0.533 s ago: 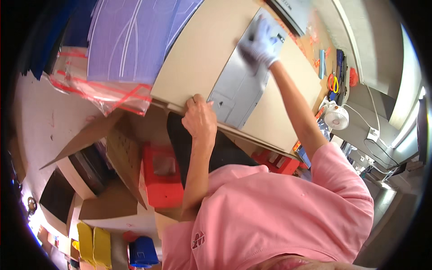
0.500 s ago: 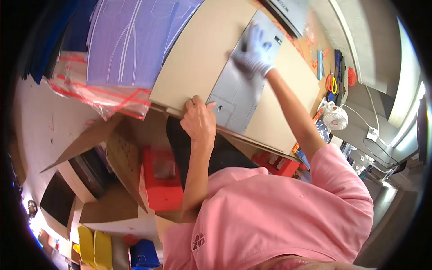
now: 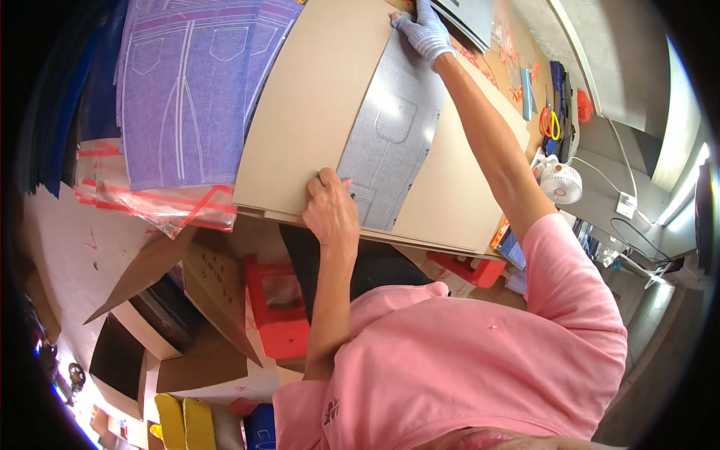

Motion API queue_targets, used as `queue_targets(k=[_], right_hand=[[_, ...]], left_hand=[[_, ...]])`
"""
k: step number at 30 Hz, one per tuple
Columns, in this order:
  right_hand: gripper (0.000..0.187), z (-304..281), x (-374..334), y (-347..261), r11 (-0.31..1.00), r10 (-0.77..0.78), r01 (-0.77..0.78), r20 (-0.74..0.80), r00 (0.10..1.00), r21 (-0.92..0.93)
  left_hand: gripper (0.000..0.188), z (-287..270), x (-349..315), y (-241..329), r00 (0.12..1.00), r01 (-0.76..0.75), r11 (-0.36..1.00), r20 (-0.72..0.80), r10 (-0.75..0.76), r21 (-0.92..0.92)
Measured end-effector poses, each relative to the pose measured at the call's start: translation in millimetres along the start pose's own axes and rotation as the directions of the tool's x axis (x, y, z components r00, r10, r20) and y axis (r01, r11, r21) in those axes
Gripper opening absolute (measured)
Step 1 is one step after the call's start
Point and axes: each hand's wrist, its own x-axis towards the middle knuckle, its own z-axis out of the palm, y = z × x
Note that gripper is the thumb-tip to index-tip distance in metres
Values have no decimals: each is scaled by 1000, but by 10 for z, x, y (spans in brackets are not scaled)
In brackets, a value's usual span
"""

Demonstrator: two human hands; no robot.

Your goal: The person assembles grey binders by placing a cardboard sheet on a table, positioning a grey binder cover on top, and smoothing it down. They use a light blue plastic tool to press the edges and corners of the cover onto the cardboard, repeating this process for multiple units.

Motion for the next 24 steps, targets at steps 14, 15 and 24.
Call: queue_targets(k=[14, 15, 24], right_hand=[[56, 129, -2390, -569, 766, -528, 627, 419, 739, -141], [56, 74, -2632, -577, 759, -550, 646, 453, 702, -80], [28, -360, -3037, -89, 661, -747, 543, 393, 535, 517]], left_hand=[[43, -120, -250, -411, 994, 64, 984, 93, -49, -167], [43, -172, -263, -476, 994, 37, 982, 110, -17, -184], [35, -538, 623, -322, 833, -422, 885, -469, 294, -196]])
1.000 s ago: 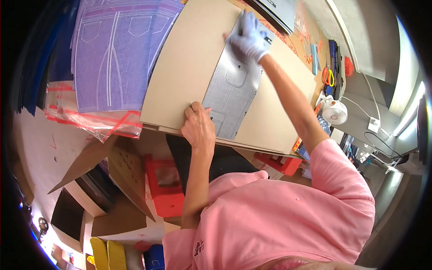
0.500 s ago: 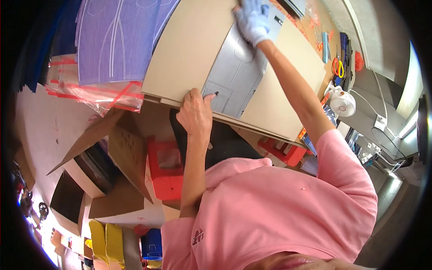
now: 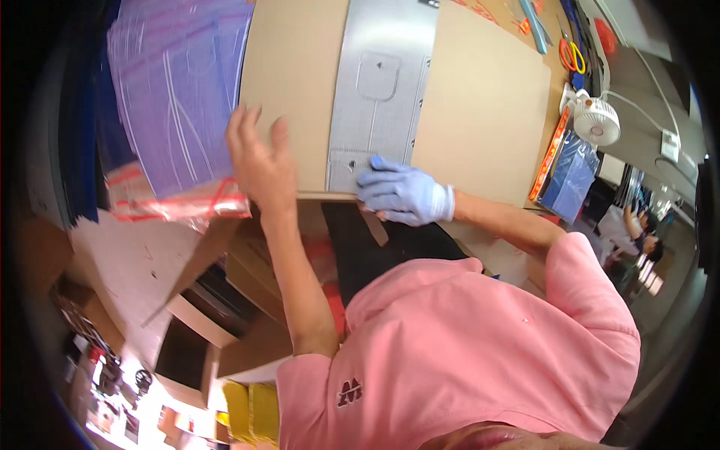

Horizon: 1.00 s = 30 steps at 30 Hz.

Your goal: The person assembles grey binders by placing a cardboard sheet on a table, positioning a grey binder cover on top, and smoothing it down. They use a light blue plastic tool to press the edges and corners of the cover onto the cardboard, repeating this process for multiple units.

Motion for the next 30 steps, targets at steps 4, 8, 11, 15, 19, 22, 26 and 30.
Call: queue_targets(k=[4, 8, 11, 15, 19, 22, 26, 30], right_hand=[[18, -60, -542, -178, 982, 187, -179, -287, 939, 56], [17, -41, -943, -219, 919, 361, -392, -502, 786, 46], [17, 3, -1089, -151, 892, 395, -439, -662, 637, 110], [20, 44, -1253, -16, 855, 399, -507, -760, 514, 106], [24, 103, -1400, 46, 818, 418, -565, -787, 453, 109], [30, 207, -1426, 98, 791, 414, -611, -767, 490, 36], [34, 268, -1437, 131, 803, 392, -596, -777, 493, 28], [34, 301, -1450, 155, 796, 398, -604, -787, 471, 42]], left_hand=[[64, 758, 329, 401, 899, -388, 920, 239, 367, 46], [73, 1227, 97, 501, 746, -459, 878, 596, 298, 137], [72, 1289, 53, 360, 743, -550, 821, 541, 395, 155], [70, 1072, 93, 480, 665, -565, 802, 681, 306, 191], [68, 1034, 285, 577, 694, -521, 835, 657, 293, 178], [68, 1418, 471, 515, 746, -567, 795, 544, 384, 216], [68, 1656, 537, 517, 739, -571, 776, 579, 344, 268], [83, 1439, 373, 723, 785, -451, 847, 577, 226, 282]])
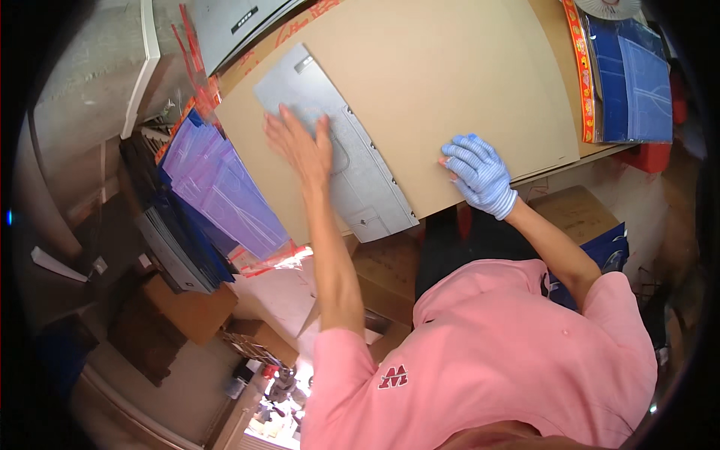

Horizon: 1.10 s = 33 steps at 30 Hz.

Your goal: The person assembles grey binders by placing a cardboard sheet on a table, positioning a grey binder cover on top, and smoothing it down. They use a light blue plastic tool to press the edges and corners of the cover onto the cardboard, repeating this process for multiple units.

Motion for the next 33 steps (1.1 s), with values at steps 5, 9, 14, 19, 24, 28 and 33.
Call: queue_targets(k=[5, 9, 14, 19, 24, 28, 33], right_hand=[[32, 46, -25, -19, 1000, 7, -7, -28, 1000, 7], [33, 95, -47, 20, 1000, 0, -2, -61, 998, -30], [32, 120, -66, 22, 997, 10, -15, -81, 997, -70], [32, 111, -26, -37, 996, -10, 2, -90, 996, -89], [31, 154, -49, -42, 995, -11, 0, -108, 994, -102], [31, 202, -24, -113, 993, 47, -61, -141, 989, -102], [32, 245, -62, -118, 992, 48, -64, -144, 988, -106]], left_hand=[[97, -52, -1048, 676, 963, 206, 972, 199, -182, -111], [91, -332, -1155, 778, 958, 286, 797, 150, -244, -532], [95, -786, -1181, 513, 949, 307, 723, 137, -285, -619], [94, -321, -1173, 886, 979, 136, 977, 172, -107, -167], [89, -300, -1217, 794, 959, 257, 907, 208, -195, -332], [83, -804, -1323, 377, 958, 75, 386, -41, -283, -919], [79, -1043, -1472, -358, 945, 77, -202, 136, -298, -976]])
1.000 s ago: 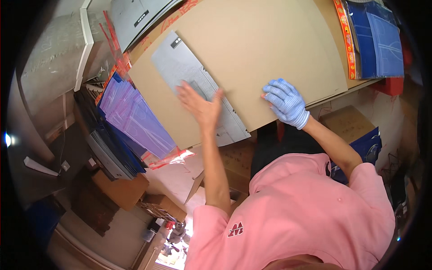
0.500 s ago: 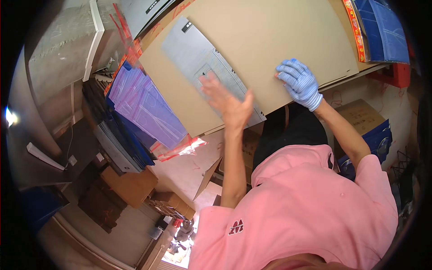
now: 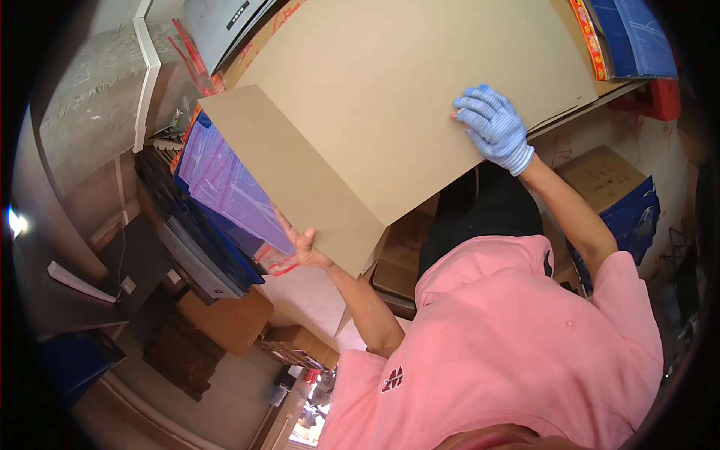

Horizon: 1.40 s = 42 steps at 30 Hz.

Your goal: The person assembles grey binders by placing a cardboard sheet on a table, positioning a grey binder cover on top, and smoothing it down. They use a light blue plastic tool to press the edges and corners of the cover onto the cardboard, repeating this process for multiple units.

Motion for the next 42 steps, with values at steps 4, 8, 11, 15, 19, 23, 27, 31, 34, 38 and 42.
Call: queue_targets(k=[4, 8, 11, 15, 19, 23, 27, 31, 34, 38, 42], right_hand=[[31, 8, -8, 6, 1000, 0, 0, -6, 1000, -9], [27, -12, 30, -2, 999, -7, 6, -23, 1000, -37], [24, 6, 29, 24, 999, -25, 23, -46, 999, -39], [24, 25, -11, 41, 998, -46, 44, -33, 998, -55], [22, 16, -9, 28, 1000, -11, 11, -21, 1000, -20], [26, -45, 4, 45, 999, -41, 41, 25, 999, 9], [38, -436, 252, 346, 982, 152, -149, -19, 988, 117], [50, -810, 549, 944, 875, 399, -417, -122, 909, -244], [61, -962, 757, 1182, 779, 504, -469, -28, 863, -416], [69, -913, 865, 1157, 738, 571, -452, 107, 814, -500], [76, -764, 774, 1069, 769, 492, -403, 57, 869, -497]], left_hand=[[76, -40, -7, -37, 999, 40, 996, 14, -39, -85], [75, 10, -4, -94, 999, 41, 998, 31, -39, -51], [75, -104, -41, -57, 994, 100, 992, 45, -97, -72], [72, -88, -69, -70, 988, 109, 994, 116, -105, -26], [67, 375, -28, -418, 990, 90, 844, 46, -134, 528], [65, 761, 46, -1215, 922, -347, -240, 283, -263, 907], [65, 819, 87, -1372, 942, -333, -275, 301, -151, 902], [65, 710, 212, -1205, 956, -283, -102, 272, -107, 954], [63, 580, 354, -1193, 944, -328, -110, 329, -10, 938], [61, 415, 495, -1252, 879, -434, -211, 463, 116, 876], [61, 459, 501, -1201, 904, -401, -236, 424, 54, 885]])
